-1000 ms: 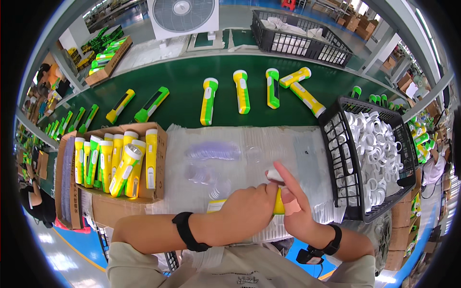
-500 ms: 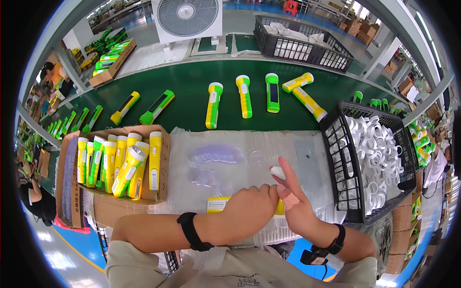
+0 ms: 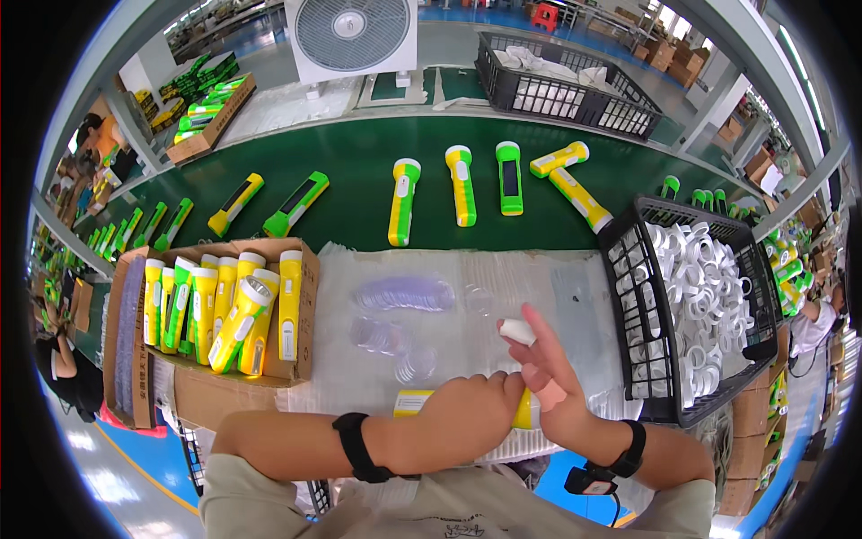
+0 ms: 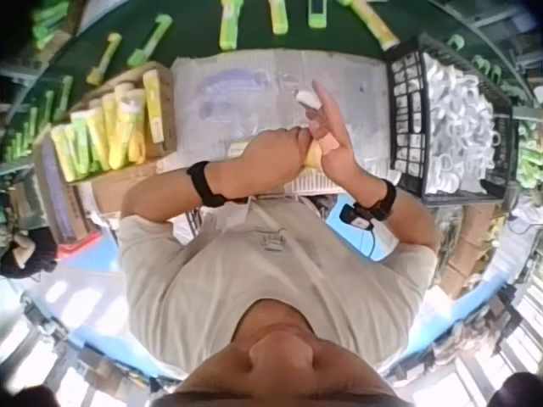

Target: Assembling parts of solar-powered flashlights by attaching lens caps to the housings and organizing them in crates.

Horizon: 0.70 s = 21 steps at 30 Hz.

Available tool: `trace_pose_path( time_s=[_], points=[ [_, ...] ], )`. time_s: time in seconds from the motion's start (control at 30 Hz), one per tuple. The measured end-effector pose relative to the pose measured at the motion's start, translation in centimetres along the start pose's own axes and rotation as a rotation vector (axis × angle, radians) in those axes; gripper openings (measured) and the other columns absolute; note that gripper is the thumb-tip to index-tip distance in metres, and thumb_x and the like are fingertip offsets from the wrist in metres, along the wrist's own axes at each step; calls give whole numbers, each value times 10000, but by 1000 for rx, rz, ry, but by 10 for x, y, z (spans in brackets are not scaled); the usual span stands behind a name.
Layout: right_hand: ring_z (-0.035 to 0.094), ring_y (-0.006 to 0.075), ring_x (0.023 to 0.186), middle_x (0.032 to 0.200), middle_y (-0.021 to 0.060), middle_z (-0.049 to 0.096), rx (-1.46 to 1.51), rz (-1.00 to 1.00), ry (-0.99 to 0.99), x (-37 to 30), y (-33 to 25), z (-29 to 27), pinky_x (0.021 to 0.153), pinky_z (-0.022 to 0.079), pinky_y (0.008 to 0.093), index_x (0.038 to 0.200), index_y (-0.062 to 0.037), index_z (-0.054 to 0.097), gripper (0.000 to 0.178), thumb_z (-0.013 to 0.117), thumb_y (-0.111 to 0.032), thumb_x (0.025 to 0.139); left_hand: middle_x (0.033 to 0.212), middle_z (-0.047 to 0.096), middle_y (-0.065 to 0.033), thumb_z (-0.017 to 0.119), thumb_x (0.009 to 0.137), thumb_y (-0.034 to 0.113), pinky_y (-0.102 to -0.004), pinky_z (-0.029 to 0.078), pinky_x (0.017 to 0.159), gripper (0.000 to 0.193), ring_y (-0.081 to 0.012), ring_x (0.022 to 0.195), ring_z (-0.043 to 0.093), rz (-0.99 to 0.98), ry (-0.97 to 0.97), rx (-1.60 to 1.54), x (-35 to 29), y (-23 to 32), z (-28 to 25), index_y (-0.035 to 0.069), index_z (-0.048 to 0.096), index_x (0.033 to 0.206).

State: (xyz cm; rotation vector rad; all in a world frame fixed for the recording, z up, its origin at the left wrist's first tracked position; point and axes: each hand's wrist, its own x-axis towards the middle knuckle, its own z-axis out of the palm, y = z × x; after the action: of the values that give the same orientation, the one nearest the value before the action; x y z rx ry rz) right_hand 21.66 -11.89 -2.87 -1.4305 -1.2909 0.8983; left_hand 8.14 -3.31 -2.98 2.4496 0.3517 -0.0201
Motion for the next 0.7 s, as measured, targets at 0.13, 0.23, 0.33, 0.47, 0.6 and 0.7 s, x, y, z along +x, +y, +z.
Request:
trace_pose_path(
  time_s=[0.13,0.23,0.33,0.47,0.6,0.7],
  points=[
    [421,331,1232,1422,174,287,279,-271,-54,-9,3,-10,1002,337,418,1414,-43,206,567,409,-203,910,861,608,-161,661,716,153,-408,496,617,323,-322,747,618,46,42,22,0,6,-16,-8,522,958],
    [486,362,1164,1279,191,470,-166,-771,-108,-5,5,-22,927,425,450,1338,-8,337,467,403,-165,902,874,633,-160,625,731,164,-431,498,671,358,-327,738,635,259,-212,-738,5,10,-19,39,547,1058],
    [548,387,1069,1052,228,602,-226,-964,-139,-8,1,-12,889,455,485,1268,24,425,414,399,-143,890,866,630,-169,618,736,168,-428,502,640,324,-326,720,636,317,-231,-208,3,12,-19,28,562,1023],
    [549,372,1035,1082,241,576,-88,-563,126,-11,2,-4,842,462,443,1273,39,416,425,414,-180,909,797,601,-209,588,751,129,-441,490,552,256,-367,626,605,92,31,-72,-3,20,-28,-68,542,908],
    [524,336,1006,1207,245,460,-221,-397,174,-8,9,-10,906,395,404,1308,47,330,567,516,-275,880,936,587,-176,667,720,143,-391,500,694,436,-321,797,609,92,309,329,0,23,-40,-57,473,1055],
    [543,364,1048,1105,186,480,178,-458,176,-14,19,-10,949,377,459,1205,-16,407,502,590,-282,821,1024,571,-167,712,711,183,-363,483,779,528,-299,890,591,142,276,-90,-14,16,-51,-15,449,1123]
  ],
)
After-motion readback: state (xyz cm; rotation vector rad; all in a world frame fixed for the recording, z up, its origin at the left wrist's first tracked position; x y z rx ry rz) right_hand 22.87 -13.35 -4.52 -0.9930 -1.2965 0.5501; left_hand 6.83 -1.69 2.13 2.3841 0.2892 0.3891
